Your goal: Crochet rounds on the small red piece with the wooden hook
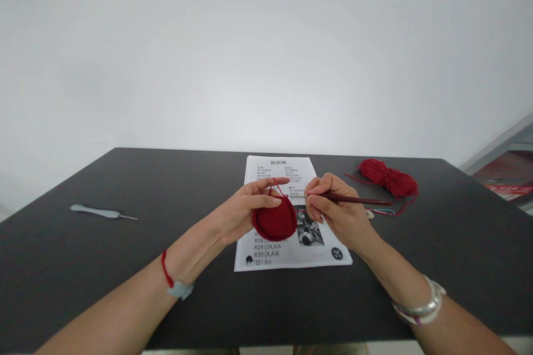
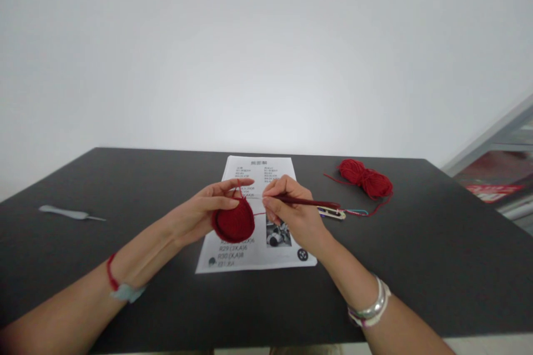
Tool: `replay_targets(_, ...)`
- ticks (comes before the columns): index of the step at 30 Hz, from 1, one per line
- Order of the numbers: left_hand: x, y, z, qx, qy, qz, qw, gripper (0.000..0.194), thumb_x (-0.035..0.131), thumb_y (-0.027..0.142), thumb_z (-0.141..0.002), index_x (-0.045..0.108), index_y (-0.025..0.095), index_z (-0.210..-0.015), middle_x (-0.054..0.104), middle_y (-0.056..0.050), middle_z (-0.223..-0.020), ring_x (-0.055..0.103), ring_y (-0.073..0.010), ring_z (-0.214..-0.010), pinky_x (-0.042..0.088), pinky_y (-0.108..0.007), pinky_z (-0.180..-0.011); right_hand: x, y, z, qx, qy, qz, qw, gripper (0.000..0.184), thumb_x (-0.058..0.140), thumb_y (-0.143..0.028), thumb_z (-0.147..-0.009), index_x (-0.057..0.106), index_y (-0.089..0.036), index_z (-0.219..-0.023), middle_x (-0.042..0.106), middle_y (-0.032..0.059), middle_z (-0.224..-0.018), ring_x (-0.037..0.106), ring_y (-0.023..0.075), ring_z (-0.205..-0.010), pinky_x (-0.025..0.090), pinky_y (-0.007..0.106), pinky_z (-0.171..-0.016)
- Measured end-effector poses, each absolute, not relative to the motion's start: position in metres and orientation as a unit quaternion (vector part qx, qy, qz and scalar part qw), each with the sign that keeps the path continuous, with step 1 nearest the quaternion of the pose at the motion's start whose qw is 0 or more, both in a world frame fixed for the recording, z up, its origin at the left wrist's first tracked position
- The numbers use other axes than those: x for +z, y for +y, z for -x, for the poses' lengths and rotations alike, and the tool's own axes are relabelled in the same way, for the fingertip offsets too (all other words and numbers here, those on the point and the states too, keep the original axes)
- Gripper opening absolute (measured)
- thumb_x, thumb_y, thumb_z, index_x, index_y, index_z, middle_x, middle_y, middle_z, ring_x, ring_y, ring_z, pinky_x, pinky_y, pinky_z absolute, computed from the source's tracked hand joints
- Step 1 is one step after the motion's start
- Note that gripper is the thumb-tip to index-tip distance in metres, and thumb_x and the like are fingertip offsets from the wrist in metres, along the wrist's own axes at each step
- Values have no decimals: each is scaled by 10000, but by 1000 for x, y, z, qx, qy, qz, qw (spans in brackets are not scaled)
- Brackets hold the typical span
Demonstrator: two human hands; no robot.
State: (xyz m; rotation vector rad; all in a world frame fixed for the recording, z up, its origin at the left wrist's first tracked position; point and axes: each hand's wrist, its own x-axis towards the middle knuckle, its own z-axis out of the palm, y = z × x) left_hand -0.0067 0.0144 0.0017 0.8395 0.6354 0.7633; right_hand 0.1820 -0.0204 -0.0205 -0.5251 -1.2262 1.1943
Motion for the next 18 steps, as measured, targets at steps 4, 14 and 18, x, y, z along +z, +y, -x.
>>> replay_targets(4, 3, 17, 9, 331, 281, -407, 803, 425, 757, 13, -624, 707, 107, -1035, 668, 7, -698, 608, -75, -591, 464, -160, -561, -16, -21, -187, 516, -548, 234, 615, 135, 759, -194, -755, 625, -192, -734, 600, -16, -742, 479, 50, -440, 358, 196, -386)
replay_targets(14, 6, 20, 17, 230, 271, -431, 830, 400, 781, 54, -581, 731, 107, -974, 669, 0, -683, 604, -74, -591, 462, -161, -584, -9, -25, -201, 579, -573, 213, 540, 134, 757, -110, -746, 648, -187, -736, 623, -15, -744, 489, 43, -467, 355, 179, -415)
replay_targets(18, 7, 19, 17, 207, 262, -455, 825, 400, 781, 73, -583, 727, 111, -977, 669, -7, -685, 596, -82, -582, 441, -178, -561, -8, -25, -201, 643, -529, 188, 521, 125, 759, -141, -750, 641, -176, -731, 633, -12, -731, 477, 33, -442, 324, 159, -393)
